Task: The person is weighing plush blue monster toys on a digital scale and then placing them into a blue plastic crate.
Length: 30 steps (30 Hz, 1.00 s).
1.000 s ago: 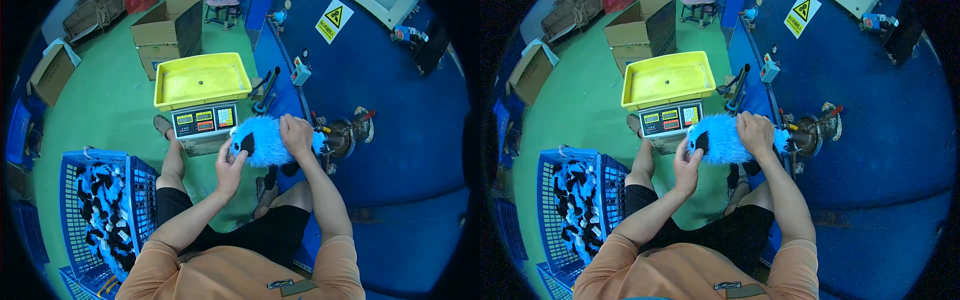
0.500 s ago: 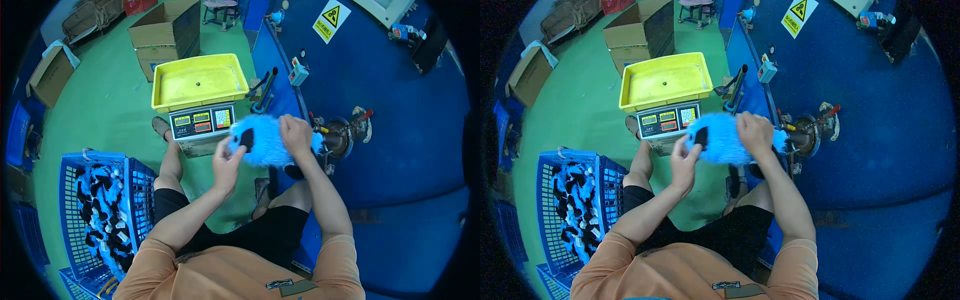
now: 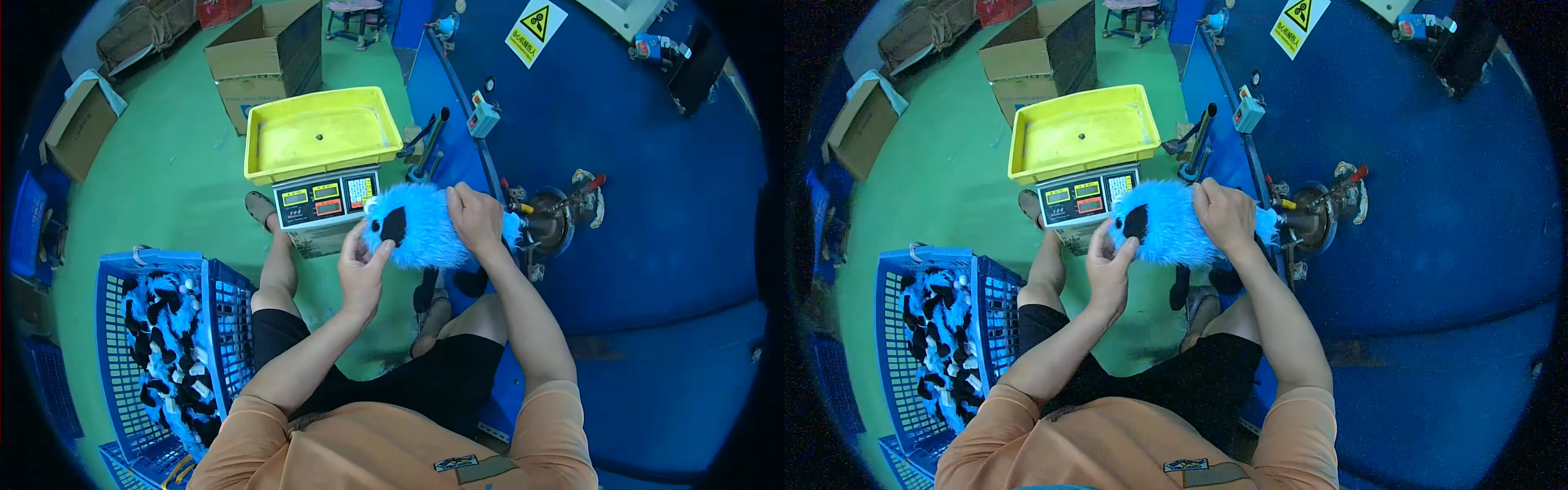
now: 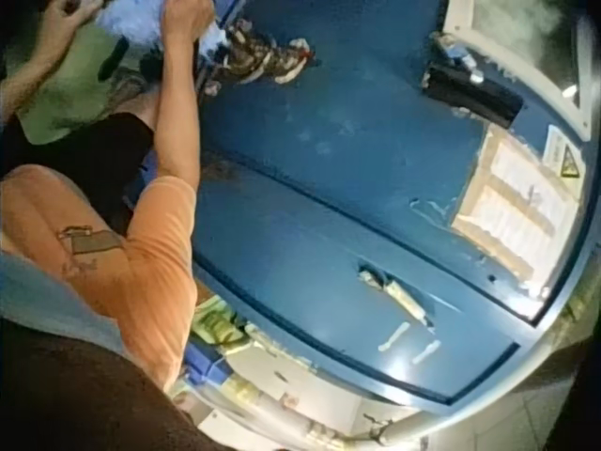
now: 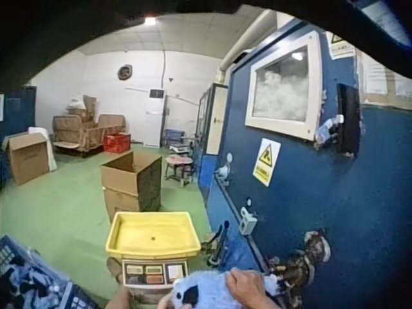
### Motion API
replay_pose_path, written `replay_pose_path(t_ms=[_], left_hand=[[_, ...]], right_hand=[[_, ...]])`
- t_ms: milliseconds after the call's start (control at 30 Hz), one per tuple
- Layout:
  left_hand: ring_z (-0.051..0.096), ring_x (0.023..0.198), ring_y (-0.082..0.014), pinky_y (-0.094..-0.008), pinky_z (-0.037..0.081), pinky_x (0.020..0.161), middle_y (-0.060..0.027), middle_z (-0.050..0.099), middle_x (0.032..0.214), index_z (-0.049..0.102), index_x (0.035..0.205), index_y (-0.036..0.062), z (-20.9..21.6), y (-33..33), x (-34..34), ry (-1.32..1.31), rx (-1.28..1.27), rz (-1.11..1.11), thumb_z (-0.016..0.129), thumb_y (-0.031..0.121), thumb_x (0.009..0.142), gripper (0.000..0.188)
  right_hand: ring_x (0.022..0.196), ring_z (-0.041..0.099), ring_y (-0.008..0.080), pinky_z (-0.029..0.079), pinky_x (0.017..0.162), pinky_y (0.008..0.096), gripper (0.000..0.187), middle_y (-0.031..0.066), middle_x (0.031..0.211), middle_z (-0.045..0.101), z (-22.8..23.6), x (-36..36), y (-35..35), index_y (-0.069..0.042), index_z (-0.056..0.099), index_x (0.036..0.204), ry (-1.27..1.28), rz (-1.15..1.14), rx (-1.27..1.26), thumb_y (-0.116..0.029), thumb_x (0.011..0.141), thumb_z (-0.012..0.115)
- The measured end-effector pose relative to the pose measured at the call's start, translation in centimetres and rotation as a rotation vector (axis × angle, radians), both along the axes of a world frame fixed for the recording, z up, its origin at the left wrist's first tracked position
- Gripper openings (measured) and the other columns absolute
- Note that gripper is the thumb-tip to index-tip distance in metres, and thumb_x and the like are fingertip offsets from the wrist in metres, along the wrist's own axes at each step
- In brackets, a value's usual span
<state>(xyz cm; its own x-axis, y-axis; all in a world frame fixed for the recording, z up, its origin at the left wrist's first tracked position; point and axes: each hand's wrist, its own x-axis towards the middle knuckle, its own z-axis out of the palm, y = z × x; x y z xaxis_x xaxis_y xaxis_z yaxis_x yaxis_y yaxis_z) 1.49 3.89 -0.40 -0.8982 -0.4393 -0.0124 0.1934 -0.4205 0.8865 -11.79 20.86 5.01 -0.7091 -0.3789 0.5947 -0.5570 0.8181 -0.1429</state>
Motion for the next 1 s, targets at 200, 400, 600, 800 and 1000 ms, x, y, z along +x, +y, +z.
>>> replay_pose_path(t_ms=[200,400,600,800,1000], left_hand=[[0.061,0.102,-0.0178,-0.0284,0.049,0.090,-0.0135,0.060,0.125,0.039,0.143,0.0038,-1.7,0.5,0.9,-0.057,0.149,0.006,0.069,0.009,0.090,0.061],[0.060,0.097,-0.0182,-0.0298,0.049,0.089,-0.0088,0.061,0.117,0.050,0.133,0.0027,-3.5,1.0,0.8,-0.120,0.251,-0.134,0.069,0.014,0.091,0.047],[0.059,0.100,-0.0162,-0.0296,0.045,0.094,-0.0093,0.064,0.115,0.054,0.127,-0.0001,-2.4,1.0,0.4,-0.094,0.346,-0.074,0.069,0.010,0.090,0.041],[0.059,0.101,-0.0170,-0.0306,0.045,0.096,-0.0091,0.063,0.117,0.053,0.129,0.0002,-1.0,0.7,-0.3,-0.067,0.230,-0.010,0.070,0.011,0.090,0.043],[0.061,0.100,-0.0182,-0.0314,0.049,0.092,-0.0082,0.062,0.120,0.052,0.129,0.0007,-0.2,2.6,-0.4,-0.021,0.343,0.025,0.070,0.012,0.090,0.045]], right_hand=[[0.050,0.056,0.0388,0.042,0.049,0.0482,0.031,0.0129,0.059,0.061,1.1,1.1,-2.4,-0.007,0.052,0.072,-0.050,0.008,0.024,-0.026,0.095,0.057],[0.051,0.057,0.0394,0.043,0.048,0.0480,0.030,0.0139,0.061,0.062,1.2,1.7,-4.3,-0.007,0.053,0.073,-0.099,0.013,0.016,-0.026,0.095,0.056],[0.051,0.058,0.0397,0.044,0.048,0.0477,0.029,0.0144,0.062,0.063,1.4,2.3,-5.8,-0.006,0.054,0.075,-0.081,0.014,-0.004,-0.026,0.096,0.055],[0.052,0.058,0.0399,0.044,0.049,0.0484,0.028,0.0146,0.063,0.064,1.7,2.7,-6.2,-0.006,0.054,0.076,-0.100,0.015,-0.003,-0.024,0.097,0.053],[0.059,0.060,0.0367,0.045,0.058,0.0468,0.026,0.0133,0.066,0.064,2.0,2.5,-4.9,-0.007,0.055,0.077,-0.065,0.143,0.078,-0.023,0.096,0.053]])
